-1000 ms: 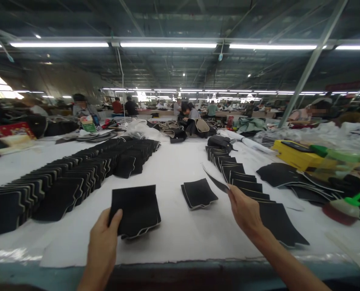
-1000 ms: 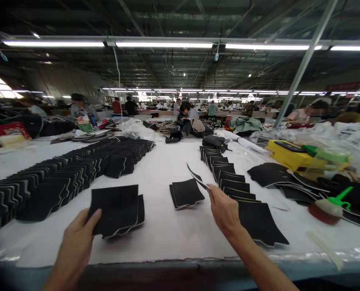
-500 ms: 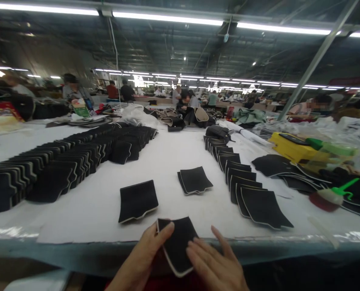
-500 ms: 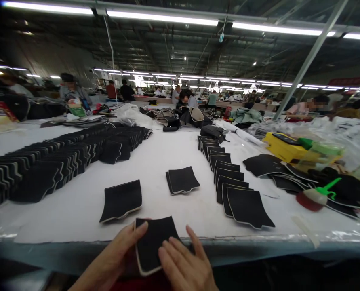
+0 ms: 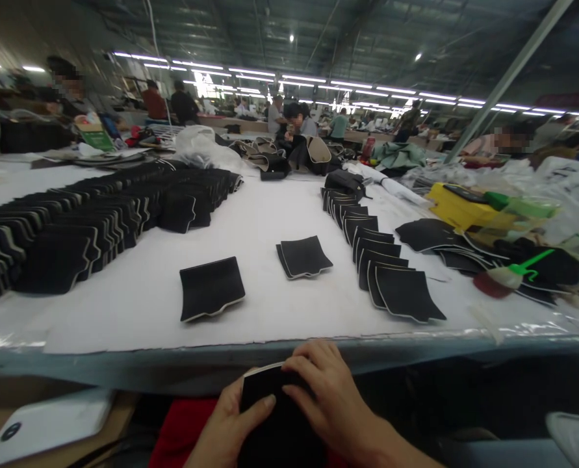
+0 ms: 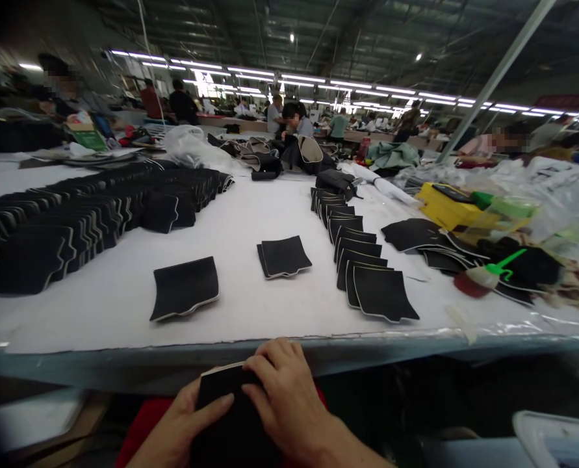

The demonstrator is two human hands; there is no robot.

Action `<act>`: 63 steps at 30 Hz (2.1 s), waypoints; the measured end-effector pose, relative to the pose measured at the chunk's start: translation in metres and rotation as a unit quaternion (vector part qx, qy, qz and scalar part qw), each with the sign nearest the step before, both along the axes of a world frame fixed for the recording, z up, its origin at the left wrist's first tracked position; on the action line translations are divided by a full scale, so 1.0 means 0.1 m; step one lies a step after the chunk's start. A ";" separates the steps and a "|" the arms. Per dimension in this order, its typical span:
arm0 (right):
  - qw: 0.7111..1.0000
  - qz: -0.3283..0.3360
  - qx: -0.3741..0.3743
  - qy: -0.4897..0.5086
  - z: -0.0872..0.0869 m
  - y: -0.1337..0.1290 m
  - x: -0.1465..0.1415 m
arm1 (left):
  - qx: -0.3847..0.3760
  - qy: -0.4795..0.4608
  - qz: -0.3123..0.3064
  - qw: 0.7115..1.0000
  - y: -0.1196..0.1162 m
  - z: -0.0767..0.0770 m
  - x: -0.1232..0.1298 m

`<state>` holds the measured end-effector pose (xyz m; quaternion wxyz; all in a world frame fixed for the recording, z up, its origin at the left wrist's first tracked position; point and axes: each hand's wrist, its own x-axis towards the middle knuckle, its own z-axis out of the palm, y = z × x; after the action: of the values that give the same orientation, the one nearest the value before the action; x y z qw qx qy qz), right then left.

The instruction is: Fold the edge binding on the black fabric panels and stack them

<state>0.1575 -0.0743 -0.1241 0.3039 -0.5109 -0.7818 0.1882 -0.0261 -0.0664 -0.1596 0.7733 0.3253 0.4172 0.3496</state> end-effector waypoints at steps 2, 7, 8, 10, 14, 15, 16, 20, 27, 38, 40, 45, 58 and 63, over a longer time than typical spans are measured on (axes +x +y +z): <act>1.000 -0.004 -0.002 0.004 -0.01 0.02 -0.04 | 0.004 0.014 0.006 1.000 -0.02 -0.01 0.01; 1.000 -0.002 -0.001 0.007 -0.01 0.04 -0.06 | 0.047 0.043 0.006 0.998 -0.03 0.00 0.03; 1.000 -0.003 -0.001 0.008 -0.01 0.04 -0.06 | 0.054 0.050 0.006 0.997 -0.03 -0.01 0.02; 1.000 -0.006 0.000 0.013 -0.02 0.05 -0.08 | 0.063 0.058 0.007 0.996 -0.03 -0.02 0.02; 1.000 -0.008 0.003 0.020 -0.03 0.06 -0.09 | 0.069 0.069 0.001 0.995 -0.02 -0.05 0.00; 1.000 -0.007 0.004 0.020 -0.04 0.06 -0.10 | 0.071 0.073 -0.001 0.995 -0.02 -0.06 0.00; 1.000 -0.005 0.004 0.018 -0.04 0.06 -0.10 | 0.072 0.078 -0.002 0.994 -0.02 -0.07 -0.01; 1.000 -0.002 0.003 0.005 -0.02 0.08 -0.10 | 0.072 0.079 0.004 0.994 -0.03 -0.07 -0.01; 1.000 0.000 0.012 0.005 -0.05 0.09 -0.11 | 0.074 0.086 0.027 0.993 -0.02 -0.07 0.00; 1.000 0.001 -0.025 0.003 -0.02 0.11 -0.09 | 0.071 0.090 0.032 0.993 -0.06 -0.07 0.01; 0.999 0.006 -0.032 0.001 0.00 0.12 -0.09 | 0.082 0.111 0.028 0.990 -0.07 -0.09 0.00; 0.999 0.027 -0.047 -0.008 0.01 0.13 -0.06 | 0.084 0.126 0.019 0.988 -0.11 -0.15 -0.01; 0.994 0.070 -0.079 -0.014 0.00 0.18 0.00 | 0.110 0.127 0.029 0.985 -0.16 -0.16 0.03; 0.987 0.114 -0.112 -0.008 0.01 0.23 0.09 | 0.089 0.116 -0.004 0.989 -0.19 -0.21 0.03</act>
<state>0.1661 -0.0513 -0.1226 0.2151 -0.4511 -0.8113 0.3033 -0.0231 -0.0851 -0.1809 0.6892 0.4323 0.4699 0.3425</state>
